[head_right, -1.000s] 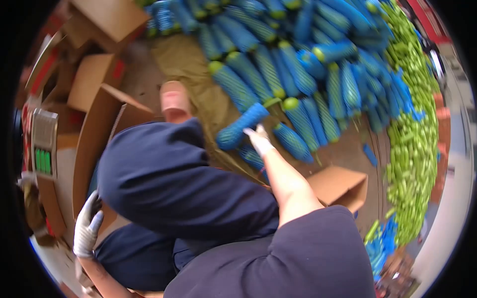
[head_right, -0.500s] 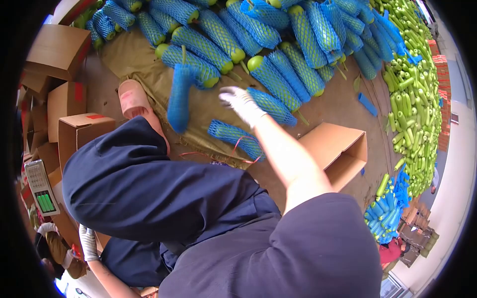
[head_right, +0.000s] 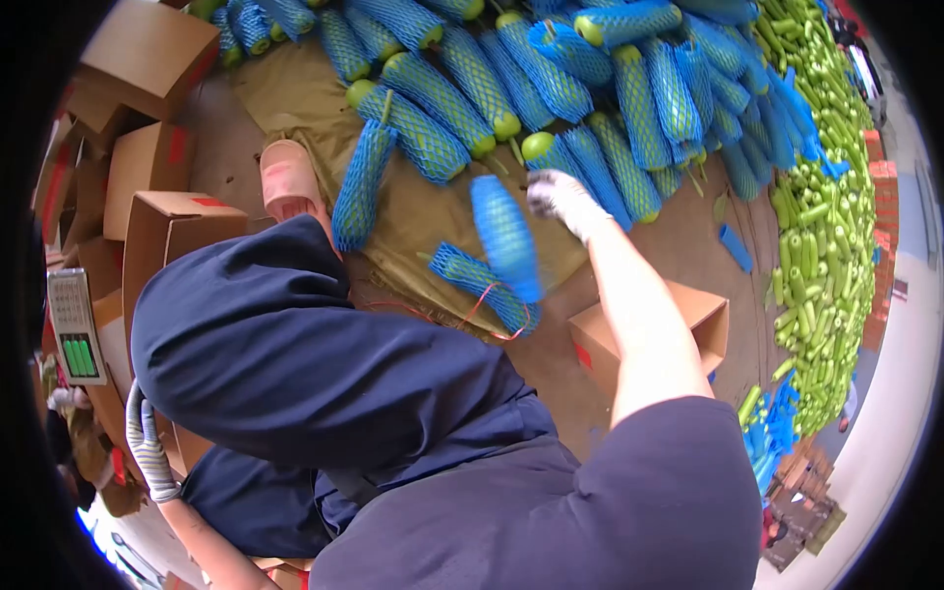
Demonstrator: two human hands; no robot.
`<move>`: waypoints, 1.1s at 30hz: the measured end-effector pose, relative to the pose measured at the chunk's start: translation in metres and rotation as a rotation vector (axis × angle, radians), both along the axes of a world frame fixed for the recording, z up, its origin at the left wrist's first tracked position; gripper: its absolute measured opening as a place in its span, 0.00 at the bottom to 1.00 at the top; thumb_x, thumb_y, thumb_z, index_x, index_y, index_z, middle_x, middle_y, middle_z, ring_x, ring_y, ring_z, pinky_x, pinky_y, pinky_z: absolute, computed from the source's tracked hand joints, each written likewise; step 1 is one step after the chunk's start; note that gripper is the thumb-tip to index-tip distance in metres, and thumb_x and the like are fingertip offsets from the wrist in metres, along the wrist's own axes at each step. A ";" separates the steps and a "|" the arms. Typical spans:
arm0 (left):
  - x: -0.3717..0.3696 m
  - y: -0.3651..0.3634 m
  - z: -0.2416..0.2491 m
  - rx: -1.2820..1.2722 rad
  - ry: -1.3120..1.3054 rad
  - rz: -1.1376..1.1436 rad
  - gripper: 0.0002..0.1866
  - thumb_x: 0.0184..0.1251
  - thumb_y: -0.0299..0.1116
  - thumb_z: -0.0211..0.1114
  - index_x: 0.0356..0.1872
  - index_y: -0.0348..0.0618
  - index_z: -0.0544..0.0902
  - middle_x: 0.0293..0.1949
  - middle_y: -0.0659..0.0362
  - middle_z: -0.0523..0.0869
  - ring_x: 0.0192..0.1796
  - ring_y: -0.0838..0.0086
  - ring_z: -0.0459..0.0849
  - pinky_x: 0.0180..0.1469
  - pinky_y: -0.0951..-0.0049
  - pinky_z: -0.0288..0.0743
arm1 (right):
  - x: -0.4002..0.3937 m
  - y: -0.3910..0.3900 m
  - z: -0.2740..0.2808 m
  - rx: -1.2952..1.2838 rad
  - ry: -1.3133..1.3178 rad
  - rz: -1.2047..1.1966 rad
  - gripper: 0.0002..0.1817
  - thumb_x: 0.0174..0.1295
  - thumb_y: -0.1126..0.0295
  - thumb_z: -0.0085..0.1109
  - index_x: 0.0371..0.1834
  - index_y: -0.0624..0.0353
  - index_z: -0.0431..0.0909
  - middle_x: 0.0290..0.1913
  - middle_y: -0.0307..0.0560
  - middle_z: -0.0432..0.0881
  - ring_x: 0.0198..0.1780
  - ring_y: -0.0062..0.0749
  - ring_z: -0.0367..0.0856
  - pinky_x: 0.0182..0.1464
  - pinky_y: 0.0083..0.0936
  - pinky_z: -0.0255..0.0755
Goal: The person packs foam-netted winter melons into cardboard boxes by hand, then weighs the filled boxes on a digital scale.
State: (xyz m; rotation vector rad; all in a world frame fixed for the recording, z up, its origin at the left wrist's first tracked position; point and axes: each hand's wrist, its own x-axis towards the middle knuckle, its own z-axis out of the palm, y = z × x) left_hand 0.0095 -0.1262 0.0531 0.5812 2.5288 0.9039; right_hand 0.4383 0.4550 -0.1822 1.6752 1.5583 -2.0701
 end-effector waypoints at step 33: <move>0.046 -0.002 0.080 0.157 0.049 0.074 0.25 0.68 0.36 0.65 0.63 0.35 0.77 0.54 0.51 0.85 0.59 0.66 0.82 0.65 0.68 0.70 | -0.291 -0.090 0.194 -0.016 1.082 0.223 0.51 0.60 0.30 0.52 0.76 0.58 0.55 0.65 0.47 0.71 0.65 0.37 0.70 0.67 0.39 0.65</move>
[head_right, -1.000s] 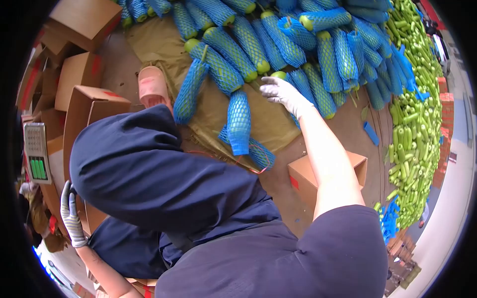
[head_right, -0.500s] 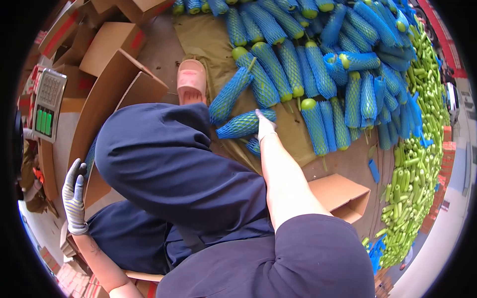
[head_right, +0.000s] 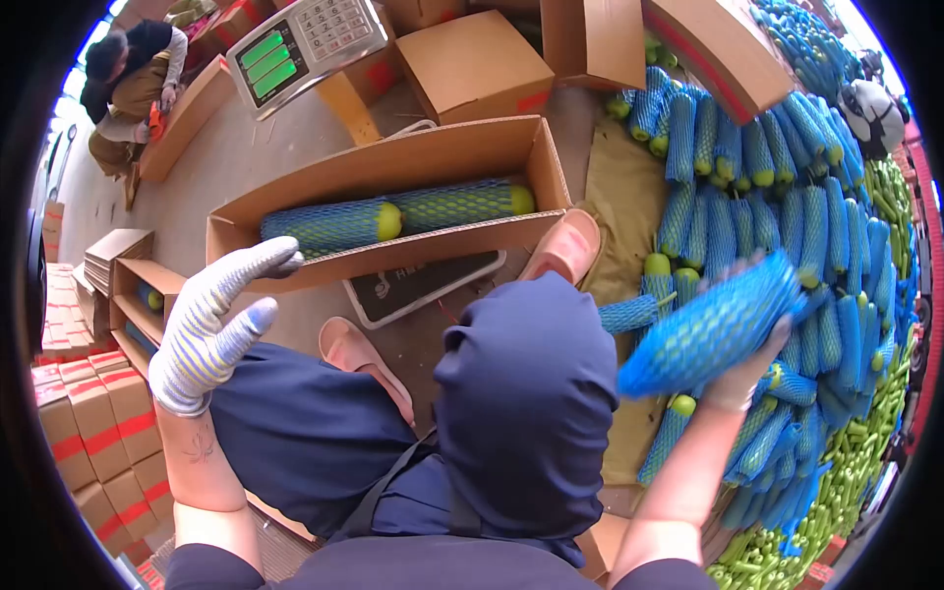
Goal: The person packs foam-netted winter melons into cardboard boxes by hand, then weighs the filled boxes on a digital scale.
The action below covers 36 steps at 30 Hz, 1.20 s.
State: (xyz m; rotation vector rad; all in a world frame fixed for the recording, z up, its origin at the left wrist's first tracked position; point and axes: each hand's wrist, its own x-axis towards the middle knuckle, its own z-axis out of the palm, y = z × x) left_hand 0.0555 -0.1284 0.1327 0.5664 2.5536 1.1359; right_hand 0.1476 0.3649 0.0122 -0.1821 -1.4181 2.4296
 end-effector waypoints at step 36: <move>0.022 0.022 0.033 -0.067 0.142 -0.397 0.27 0.68 0.42 0.64 0.64 0.40 0.75 0.56 0.44 0.82 0.57 0.51 0.82 0.60 0.59 0.75 | -0.208 -0.250 0.020 2.063 0.369 1.096 0.26 0.51 0.58 0.70 0.54 0.54 0.81 0.48 0.53 0.85 0.51 0.48 0.84 0.55 0.38 0.77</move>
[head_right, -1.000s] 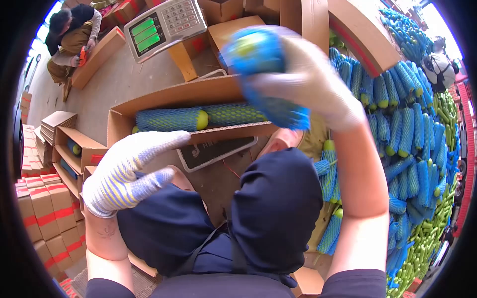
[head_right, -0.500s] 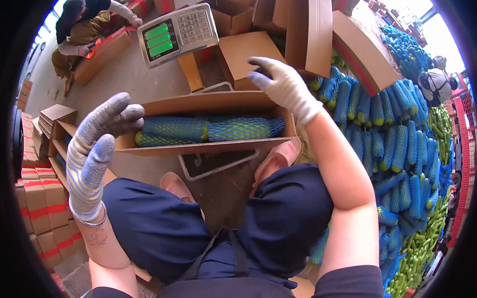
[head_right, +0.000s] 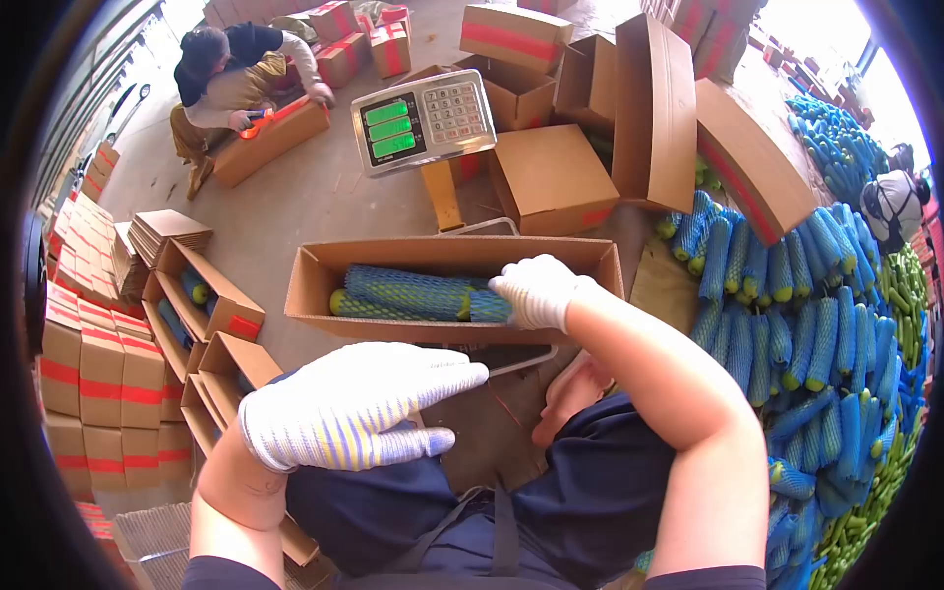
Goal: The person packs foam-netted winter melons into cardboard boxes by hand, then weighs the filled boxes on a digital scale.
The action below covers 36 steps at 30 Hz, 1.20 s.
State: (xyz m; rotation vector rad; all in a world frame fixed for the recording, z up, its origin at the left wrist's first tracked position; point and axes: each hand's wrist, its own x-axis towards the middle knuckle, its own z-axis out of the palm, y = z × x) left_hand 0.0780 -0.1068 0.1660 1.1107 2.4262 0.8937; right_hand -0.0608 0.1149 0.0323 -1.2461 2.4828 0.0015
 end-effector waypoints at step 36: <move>-0.127 -0.114 -0.186 0.184 0.225 0.390 0.48 0.36 0.21 0.78 0.67 0.47 0.69 0.56 0.52 0.80 0.59 0.57 0.81 0.64 0.62 0.75 | -0.014 0.006 -0.067 -1.275 -1.216 -1.063 0.35 0.55 0.69 0.73 0.66 0.58 0.67 0.57 0.44 0.78 0.61 0.34 0.75 0.64 0.33 0.69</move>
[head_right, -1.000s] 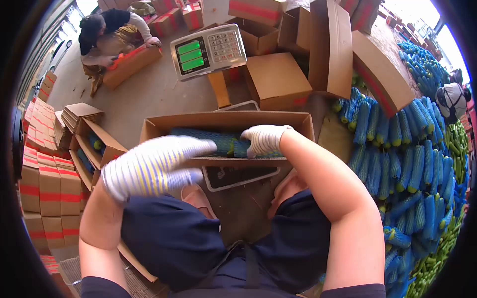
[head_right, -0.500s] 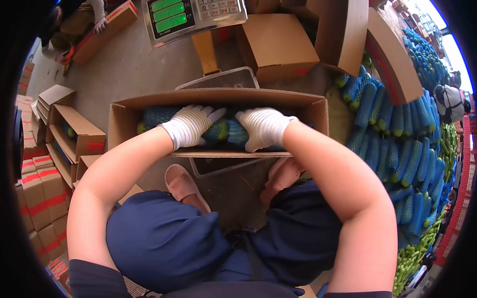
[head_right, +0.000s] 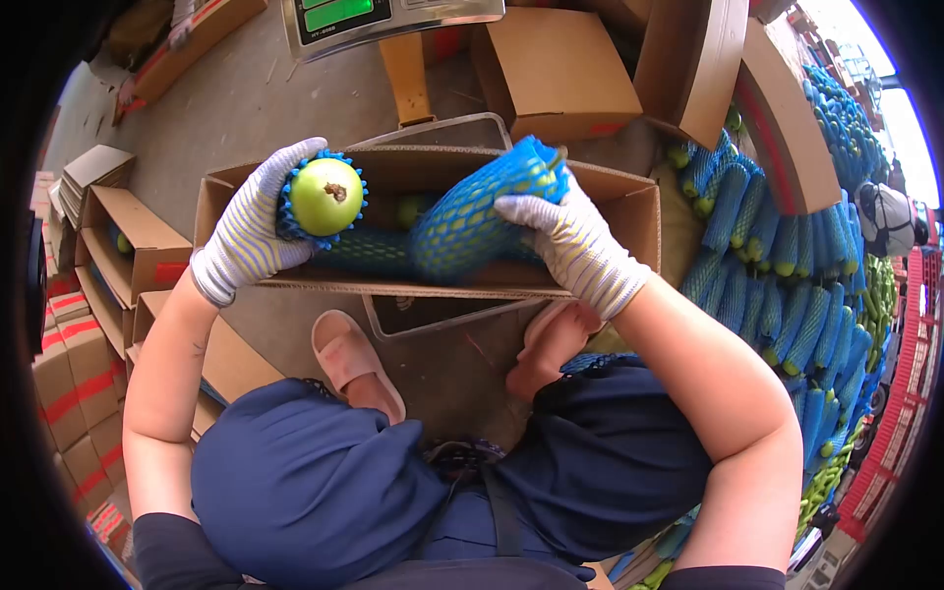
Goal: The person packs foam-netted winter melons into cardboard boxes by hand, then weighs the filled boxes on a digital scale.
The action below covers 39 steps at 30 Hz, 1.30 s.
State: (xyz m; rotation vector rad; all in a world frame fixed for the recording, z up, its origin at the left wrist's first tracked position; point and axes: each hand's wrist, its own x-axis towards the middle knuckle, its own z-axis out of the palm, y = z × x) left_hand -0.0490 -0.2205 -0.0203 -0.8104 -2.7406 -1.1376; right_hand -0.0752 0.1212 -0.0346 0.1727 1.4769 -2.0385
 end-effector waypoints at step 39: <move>0.055 -0.153 -0.041 0.313 -0.588 0.941 0.18 0.73 0.44 0.59 0.48 0.38 0.81 0.33 0.56 0.86 0.27 0.71 0.86 0.31 0.71 0.81 | 0.032 0.074 0.038 0.946 -0.238 0.344 0.17 0.56 0.67 0.59 0.45 0.68 0.80 0.34 0.54 0.85 0.31 0.44 0.86 0.32 0.40 0.83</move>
